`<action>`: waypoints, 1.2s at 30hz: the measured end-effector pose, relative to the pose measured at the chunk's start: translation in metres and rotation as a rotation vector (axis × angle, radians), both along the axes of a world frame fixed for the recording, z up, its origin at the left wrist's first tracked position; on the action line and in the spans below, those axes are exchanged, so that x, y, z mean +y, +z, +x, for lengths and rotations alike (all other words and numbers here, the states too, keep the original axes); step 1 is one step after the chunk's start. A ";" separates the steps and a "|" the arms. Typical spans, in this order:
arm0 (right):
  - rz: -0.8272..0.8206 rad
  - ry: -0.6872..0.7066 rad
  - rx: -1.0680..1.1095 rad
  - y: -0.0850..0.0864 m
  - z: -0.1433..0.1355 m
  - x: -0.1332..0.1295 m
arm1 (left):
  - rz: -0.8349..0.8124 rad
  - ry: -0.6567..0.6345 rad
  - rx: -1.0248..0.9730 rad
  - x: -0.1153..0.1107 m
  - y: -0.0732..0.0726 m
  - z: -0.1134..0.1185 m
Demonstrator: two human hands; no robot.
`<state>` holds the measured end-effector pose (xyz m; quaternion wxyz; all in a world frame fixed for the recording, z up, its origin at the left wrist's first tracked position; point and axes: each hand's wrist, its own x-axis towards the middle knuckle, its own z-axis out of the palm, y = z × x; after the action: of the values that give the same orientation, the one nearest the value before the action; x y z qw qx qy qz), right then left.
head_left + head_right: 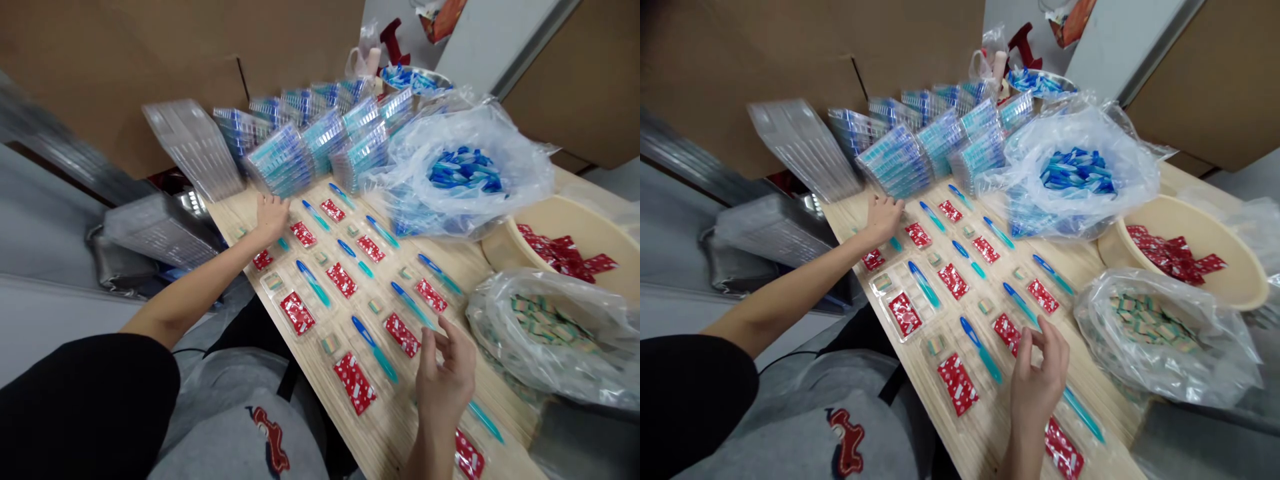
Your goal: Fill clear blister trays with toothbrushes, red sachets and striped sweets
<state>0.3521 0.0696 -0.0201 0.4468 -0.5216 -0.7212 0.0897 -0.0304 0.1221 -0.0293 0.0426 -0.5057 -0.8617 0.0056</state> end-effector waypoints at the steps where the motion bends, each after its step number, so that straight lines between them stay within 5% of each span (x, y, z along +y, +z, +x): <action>1: -0.002 0.001 -0.002 0.000 -0.001 0.000 | 0.001 0.001 0.007 0.000 0.000 -0.001; 11: -0.017 -0.014 0.043 -0.001 0.003 0.000 | -0.009 -0.022 -0.122 -0.009 0.012 -0.011; 16: 0.011 -0.054 0.056 0.001 0.002 0.001 | -0.037 -0.023 -0.041 -0.010 0.031 0.003; 19: 0.022 -0.062 0.040 0.005 -0.002 -0.007 | 0.043 -0.176 -0.087 -0.001 0.047 0.025; 23: 0.015 -0.011 -0.004 0.008 -0.007 -0.016 | 0.184 -0.674 -0.432 0.031 0.071 0.091; 29: 0.082 -0.008 -0.094 0.001 -0.009 -0.020 | 0.091 -1.312 -0.709 0.061 0.107 0.266; 32: 0.110 0.004 -0.124 0.000 -0.009 -0.021 | -0.120 -1.498 -0.669 0.082 0.099 0.342; 36: 0.122 0.028 -0.114 0.003 -0.008 -0.021 | -0.178 -1.473 -0.508 0.115 0.068 0.399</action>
<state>0.3437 0.0485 -0.0167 0.4348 -0.4877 -0.7567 0.0220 0.3691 0.2372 0.0388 -0.2040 -0.9341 -0.2841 -0.0709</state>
